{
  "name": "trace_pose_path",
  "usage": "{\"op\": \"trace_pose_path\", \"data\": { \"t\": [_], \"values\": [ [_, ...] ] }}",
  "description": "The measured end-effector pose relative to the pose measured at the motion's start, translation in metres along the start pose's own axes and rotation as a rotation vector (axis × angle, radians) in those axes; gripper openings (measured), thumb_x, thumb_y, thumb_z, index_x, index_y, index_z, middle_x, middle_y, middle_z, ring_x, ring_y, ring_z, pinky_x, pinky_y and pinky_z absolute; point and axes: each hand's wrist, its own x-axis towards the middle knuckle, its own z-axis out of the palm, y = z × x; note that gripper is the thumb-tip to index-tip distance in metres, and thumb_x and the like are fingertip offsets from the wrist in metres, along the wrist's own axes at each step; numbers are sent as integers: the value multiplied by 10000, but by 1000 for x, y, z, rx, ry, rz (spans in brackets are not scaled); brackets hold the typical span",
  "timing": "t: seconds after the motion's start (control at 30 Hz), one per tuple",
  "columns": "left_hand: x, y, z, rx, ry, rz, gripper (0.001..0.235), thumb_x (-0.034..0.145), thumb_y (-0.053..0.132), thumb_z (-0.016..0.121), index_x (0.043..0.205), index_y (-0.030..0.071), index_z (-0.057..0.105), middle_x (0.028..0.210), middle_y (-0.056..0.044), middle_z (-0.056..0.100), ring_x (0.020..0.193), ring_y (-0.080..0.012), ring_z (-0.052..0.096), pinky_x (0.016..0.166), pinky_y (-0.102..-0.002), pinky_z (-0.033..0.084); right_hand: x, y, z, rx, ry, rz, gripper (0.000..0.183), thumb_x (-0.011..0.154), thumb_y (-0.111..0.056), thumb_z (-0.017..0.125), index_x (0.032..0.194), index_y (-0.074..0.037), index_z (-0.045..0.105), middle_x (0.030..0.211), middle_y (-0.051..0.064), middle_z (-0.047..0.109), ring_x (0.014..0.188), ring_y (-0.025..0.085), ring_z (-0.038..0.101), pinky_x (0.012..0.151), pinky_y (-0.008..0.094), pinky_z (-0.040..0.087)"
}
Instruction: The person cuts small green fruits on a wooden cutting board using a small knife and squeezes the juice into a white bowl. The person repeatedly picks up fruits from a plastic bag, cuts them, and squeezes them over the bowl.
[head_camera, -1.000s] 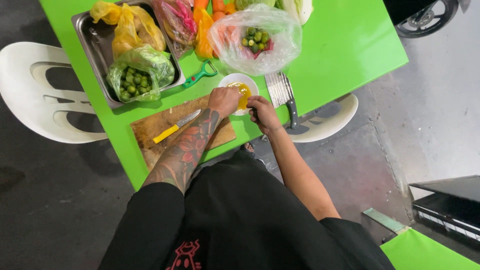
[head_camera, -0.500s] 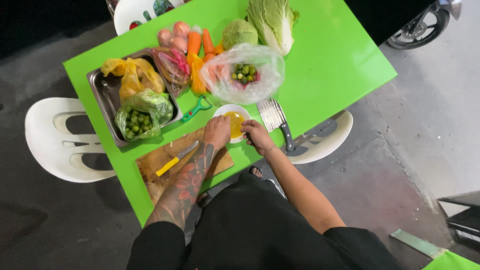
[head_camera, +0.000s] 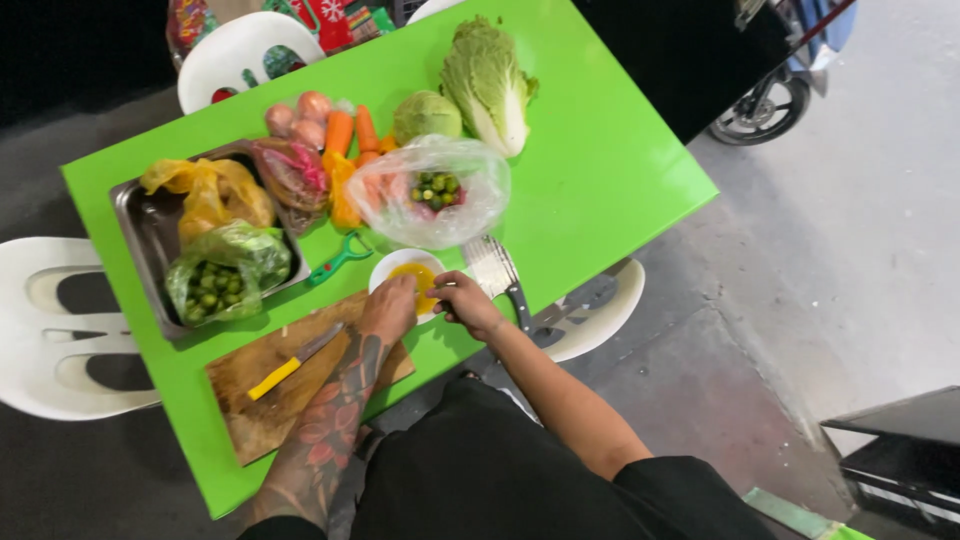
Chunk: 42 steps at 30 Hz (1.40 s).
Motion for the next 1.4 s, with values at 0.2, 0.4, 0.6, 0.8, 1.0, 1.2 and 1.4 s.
{"op": "trace_pose_path", "data": {
  "t": [0.2, 0.4, 0.6, 0.8, 1.0, 1.2, 1.4],
  "values": [
    [6, 11, 3, -25, 56, -60, 271, 1026, 319, 549, 999, 49, 563, 894, -197, 660, 921, -447, 698, 835, -542, 562, -6, -18, -4, -39, -13, 14, 386, 1013, -270, 613, 1275, 8, 559, 981, 128, 689, 690, 124, 698, 470, 171, 517],
    [-4, 28, -38, -34, 61, -77, 365, 1042, 410, 529, 920, 73, 597, 802, -162, 686, 828, -407, 731, 767, -531, 579, 3, -12, -7, -54, 11, -18, 428, 1036, -438, 640, 1215, -49, 639, 881, 83, 678, 664, 119, 664, 465, 189, 497],
    [2, 18, -34, 21, -65, -115, 479, 1056, 518, 425, 935, 92, 607, 826, -189, 718, 828, -445, 751, 777, -587, 576, -10, -27, -1, -84, 39, -20, 389, 1010, -399, 648, 1159, -40, 654, 841, 48, 646, 663, 92, 636, 483, 168, 463],
    [3, 13, -36, -15, -112, -130, 438, 1083, 450, 380, 982, 78, 588, 889, -217, 728, 896, -461, 754, 839, -602, 571, -12, -28, 4, -79, 55, -17, 418, 1002, -380, 670, 1206, -16, 647, 867, 61, 652, 685, 97, 640, 494, 174, 465],
    [0, 15, -44, -29, -114, -23, 127, 974, 135, 513, 1036, 38, 565, 971, -216, 673, 1002, -468, 698, 870, -571, 564, -23, -34, 9, -57, 66, -17, 411, 972, -290, 686, 1253, 3, 626, 911, 76, 660, 679, 87, 632, 492, 168, 442],
    [-5, 2, -31, 26, -112, 10, 140, 962, 162, 544, 1047, 54, 571, 958, -193, 647, 992, -435, 691, 869, -535, 563, -8, -12, 3, -41, 82, -39, 482, 906, -230, 771, 1274, 22, 589, 937, 103, 678, 671, 105, 633, 487, 191, 445],
    [20, 13, -62, -99, 128, -40, 220, 1048, 183, 438, 997, 27, 585, 918, -225, 649, 912, -469, 690, 808, -546, 555, -15, -14, -1, -1, 90, -61, 488, 895, -220, 782, 1280, 0, 578, 965, 103, 686, 659, 92, 607, 477, 182, 423]
  ]
}}
